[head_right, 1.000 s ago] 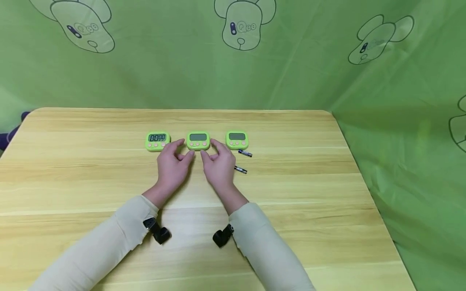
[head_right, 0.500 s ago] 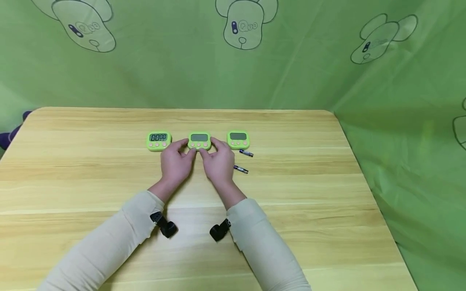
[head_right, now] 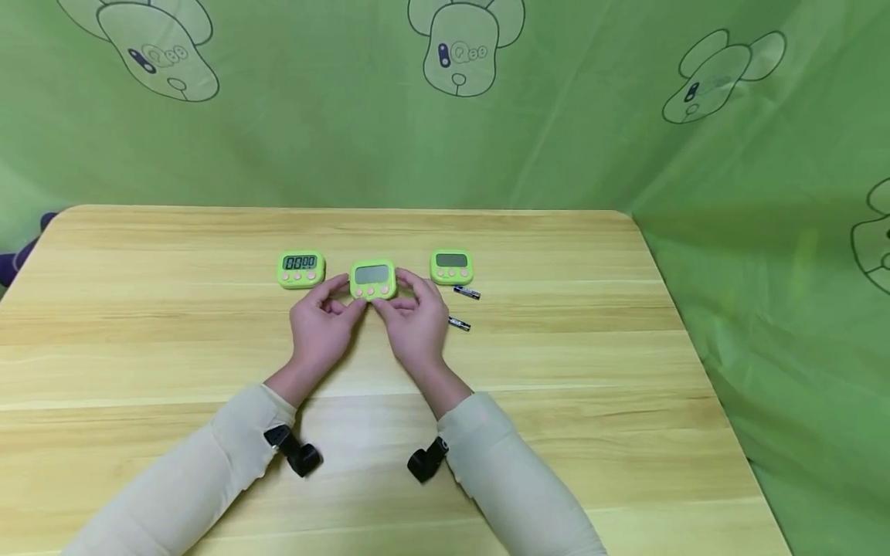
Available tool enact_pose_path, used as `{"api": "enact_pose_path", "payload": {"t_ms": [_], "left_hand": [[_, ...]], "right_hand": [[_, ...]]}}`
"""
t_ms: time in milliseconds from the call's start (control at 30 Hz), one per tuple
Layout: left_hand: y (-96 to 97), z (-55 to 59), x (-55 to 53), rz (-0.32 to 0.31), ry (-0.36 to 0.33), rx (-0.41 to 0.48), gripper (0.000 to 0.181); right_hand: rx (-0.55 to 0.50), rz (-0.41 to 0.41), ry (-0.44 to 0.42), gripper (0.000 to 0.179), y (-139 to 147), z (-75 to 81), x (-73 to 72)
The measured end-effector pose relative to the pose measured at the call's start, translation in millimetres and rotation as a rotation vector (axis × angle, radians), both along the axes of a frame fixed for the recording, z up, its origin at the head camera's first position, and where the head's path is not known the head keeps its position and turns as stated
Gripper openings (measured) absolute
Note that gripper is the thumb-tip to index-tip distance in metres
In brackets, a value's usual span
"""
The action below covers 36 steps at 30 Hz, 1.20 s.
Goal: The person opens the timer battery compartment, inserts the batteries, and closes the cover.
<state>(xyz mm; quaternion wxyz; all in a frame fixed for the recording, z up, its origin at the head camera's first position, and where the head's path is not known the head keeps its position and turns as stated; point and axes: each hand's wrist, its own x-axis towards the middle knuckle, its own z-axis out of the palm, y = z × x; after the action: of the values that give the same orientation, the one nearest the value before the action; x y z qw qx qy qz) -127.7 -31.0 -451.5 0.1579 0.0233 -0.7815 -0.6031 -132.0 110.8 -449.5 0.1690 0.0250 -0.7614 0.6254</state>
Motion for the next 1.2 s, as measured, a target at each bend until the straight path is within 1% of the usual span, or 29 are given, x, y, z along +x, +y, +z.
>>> {"api": "enact_pose_path", "payload": {"t_ms": [100,167,267,333,400,500,567,633,733,800,867,967,1067,1200], "left_hand": [[-3.4,-1.0,7.6,-0.017,0.002,0.037,0.044],[-5.9,-2.1,14.7,-0.035,0.008,0.049,0.049],[-9.3,-3.2,26.1,-0.068,0.035,0.062,0.058],[-11.1,-3.8,31.4,-0.089,0.056,0.079,0.06],[-12.3,-4.4,34.0,-0.11,0.069,0.098,0.061],[-13.4,-4.7,34.0,-0.139,0.08,0.113,0.056],[-13.9,-3.3,34.2,-0.155,0.086,0.115,0.049],[-14.2,0.9,35.2,-0.178,0.088,0.133,0.042],[-14.1,17.0,40.4,-0.216,0.058,0.176,0.037],[-13.6,28.4,43.8,-0.234,0.021,0.192,0.038],[-13.2,37.5,46.5,-0.232,-0.02,0.19,0.038],[-12.7,40.9,47.3,-0.219,-0.055,0.179,0.038],[-12.9,40.1,47.0,-0.212,-0.062,0.175,0.037],[-13.8,38.4,46.0,-0.227,-0.054,0.171,0.036]], "right_hand": [[-0.027,0.026,-0.006,0.055,0,-0.3,5.6],[-0.044,0.052,-0.025,0.056,1,-0.2,11.4],[-0.067,0.121,-0.047,0.052,3,1.3,21.8],[-0.071,0.166,-0.05,0.049,4,1.3,27.1],[-0.076,0.197,-0.032,0.047,5,1.8,30.0],[-0.075,0.203,0.022,0.045,4,3.9,31.2],[-0.068,0.203,0.075,0.041,3,10.8,33.2],[-0.051,0.212,0.128,0.035,2,17.2,35.3],[-0.017,0.23,0.195,0.028,2,25.9,38.2],[-0.008,0.24,0.21,0.027,2,26.5,37.9],[-0.036,0.247,0.188,0.03,3,27.2,38.0],[-0.112,0.244,0.122,0.036,3,28.0,37.9],[-0.16,0.223,0.066,0.038,3,29.0,37.7],[-0.162,0.183,0.065,0.031,1,27.9,36.0]]}}
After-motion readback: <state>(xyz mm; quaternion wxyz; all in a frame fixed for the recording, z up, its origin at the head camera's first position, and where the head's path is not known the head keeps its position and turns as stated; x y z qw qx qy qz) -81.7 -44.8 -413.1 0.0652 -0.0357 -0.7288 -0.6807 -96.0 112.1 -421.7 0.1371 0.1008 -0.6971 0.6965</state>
